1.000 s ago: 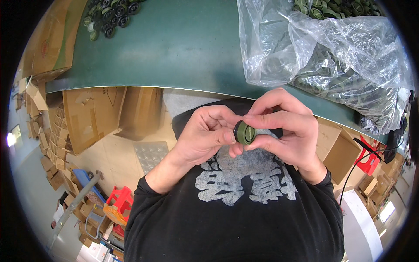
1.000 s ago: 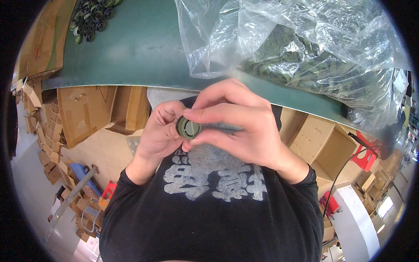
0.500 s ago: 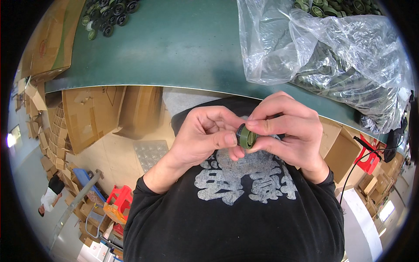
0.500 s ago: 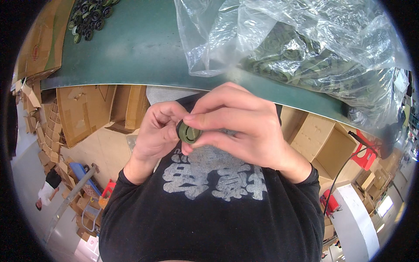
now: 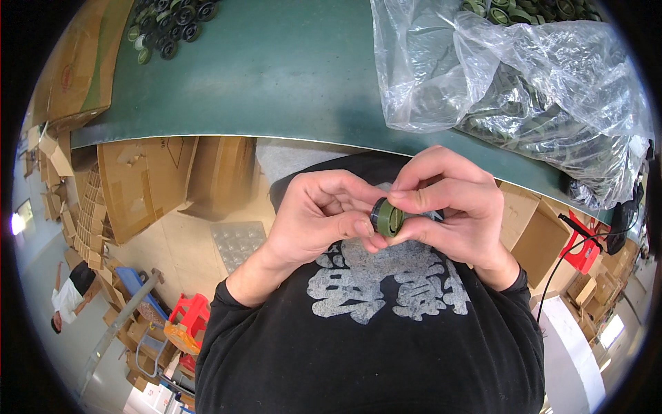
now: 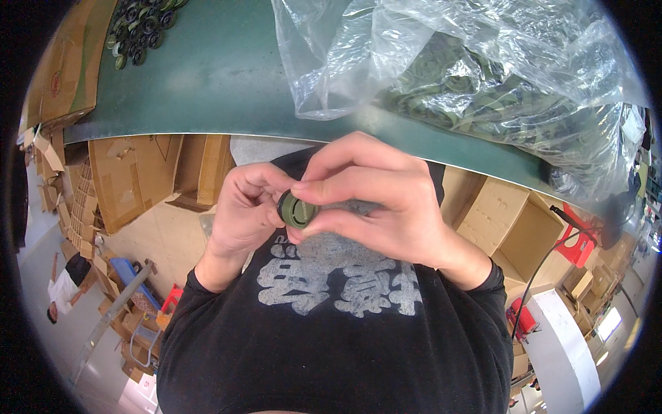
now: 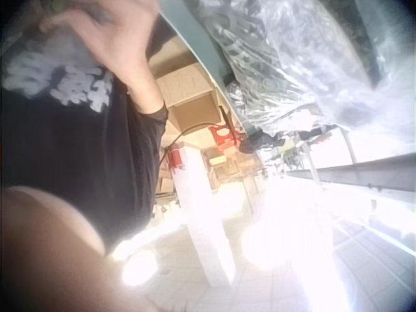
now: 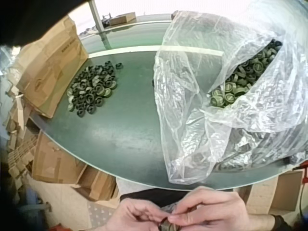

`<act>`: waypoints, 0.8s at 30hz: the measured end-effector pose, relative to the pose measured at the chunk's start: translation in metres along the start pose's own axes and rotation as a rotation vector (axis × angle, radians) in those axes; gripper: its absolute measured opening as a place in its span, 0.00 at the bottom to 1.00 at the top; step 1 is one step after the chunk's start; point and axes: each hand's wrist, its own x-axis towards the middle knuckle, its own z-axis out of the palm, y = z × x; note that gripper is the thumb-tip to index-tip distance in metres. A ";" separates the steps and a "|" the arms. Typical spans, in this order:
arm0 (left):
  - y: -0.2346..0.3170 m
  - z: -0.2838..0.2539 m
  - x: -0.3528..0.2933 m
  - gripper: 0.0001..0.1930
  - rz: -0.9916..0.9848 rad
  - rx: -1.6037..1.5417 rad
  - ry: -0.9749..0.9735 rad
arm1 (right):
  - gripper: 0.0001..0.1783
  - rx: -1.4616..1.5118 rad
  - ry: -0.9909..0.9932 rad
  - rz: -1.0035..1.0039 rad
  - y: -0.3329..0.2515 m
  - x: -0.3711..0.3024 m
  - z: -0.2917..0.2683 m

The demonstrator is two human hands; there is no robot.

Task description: The person assembles black rubber rings into green plastic housings by hand at a workbench.

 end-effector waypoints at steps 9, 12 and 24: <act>-0.001 0.003 -0.003 0.10 -0.023 -0.068 0.001 | 0.14 -0.016 -0.041 -0.023 0.000 0.002 -0.002; -0.002 0.004 -0.003 0.08 -0.022 0.012 0.009 | 0.13 -0.034 -0.073 0.010 -0.003 0.003 -0.005; 0.010 0.016 0.007 0.14 0.432 1.226 0.117 | 0.17 -0.192 0.098 -0.059 0.005 0.003 0.003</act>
